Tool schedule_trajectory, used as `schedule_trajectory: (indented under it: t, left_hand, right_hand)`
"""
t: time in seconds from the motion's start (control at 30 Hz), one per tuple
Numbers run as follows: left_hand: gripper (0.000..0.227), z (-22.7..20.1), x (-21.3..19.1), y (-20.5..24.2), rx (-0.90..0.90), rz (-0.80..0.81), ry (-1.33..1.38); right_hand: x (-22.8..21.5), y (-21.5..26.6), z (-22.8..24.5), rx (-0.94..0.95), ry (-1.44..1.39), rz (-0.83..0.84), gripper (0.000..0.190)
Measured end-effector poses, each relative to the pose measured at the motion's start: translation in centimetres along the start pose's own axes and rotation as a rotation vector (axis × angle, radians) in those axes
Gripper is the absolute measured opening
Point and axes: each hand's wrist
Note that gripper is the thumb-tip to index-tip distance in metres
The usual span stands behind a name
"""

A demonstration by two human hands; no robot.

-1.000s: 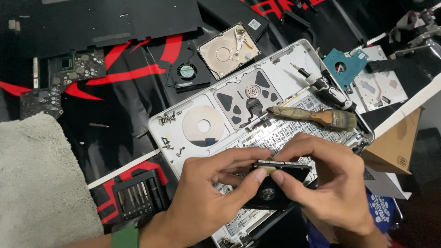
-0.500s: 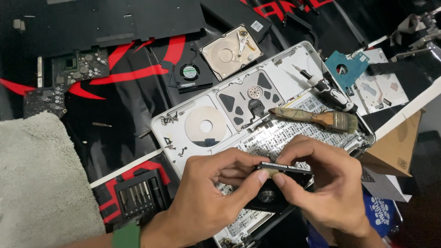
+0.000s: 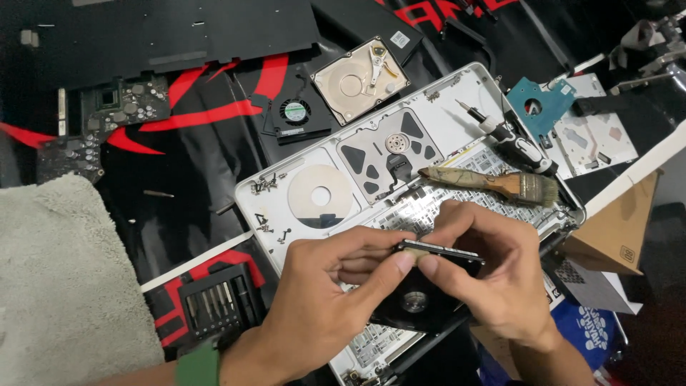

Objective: The person works on a disassembled hard drive, using a small brush to clean the internal components and the circuit board. They then use a screwdriver to tighten screws on the drive's casing.

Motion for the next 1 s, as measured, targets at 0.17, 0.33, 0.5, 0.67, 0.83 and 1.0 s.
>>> schedule_trajectory:
  t: [0.17,0.33,0.5,0.67,0.83,1.0]
  left_hand:
    - [0.032,0.5,-0.3,0.4,-0.009,0.048,-0.003]
    - [0.035,-0.1,-0.3,0.5,0.003,0.064,-0.008]
    - [0.033,-0.2,-0.1,0.4,0.018,0.065,0.008]
    - [0.02,0.3,0.1,0.4,0.055,0.092,0.047]
    - [0.022,-0.2,-0.1,0.3,0.01,0.148,0.052]
    - [0.026,0.0,-0.1,0.1,-0.146,0.168,0.02]
  right_hand:
    - [-0.2,-0.1,0.7,0.068,-0.014,-0.013,0.012]
    - [-0.5,0.2,0.6,0.046,-0.024,0.016,0.011]
    - [-0.6,0.4,0.5,0.028,-0.096,0.046,0.009]
    - [-0.4,0.7,1.3,0.056,-0.106,0.057,0.013]
    - [-1.4,1.0,1.3,0.037,-0.043,0.072,0.02]
    - [-3.6,2.0,1.2,0.067,0.135,0.042,0.04]
Point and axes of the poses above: each hand's wrist, its own y-axis away from the middle knuckle, its own x-axis out of the palm, z = x × y, and after that the axes turned 1 degree about -z, right-handed
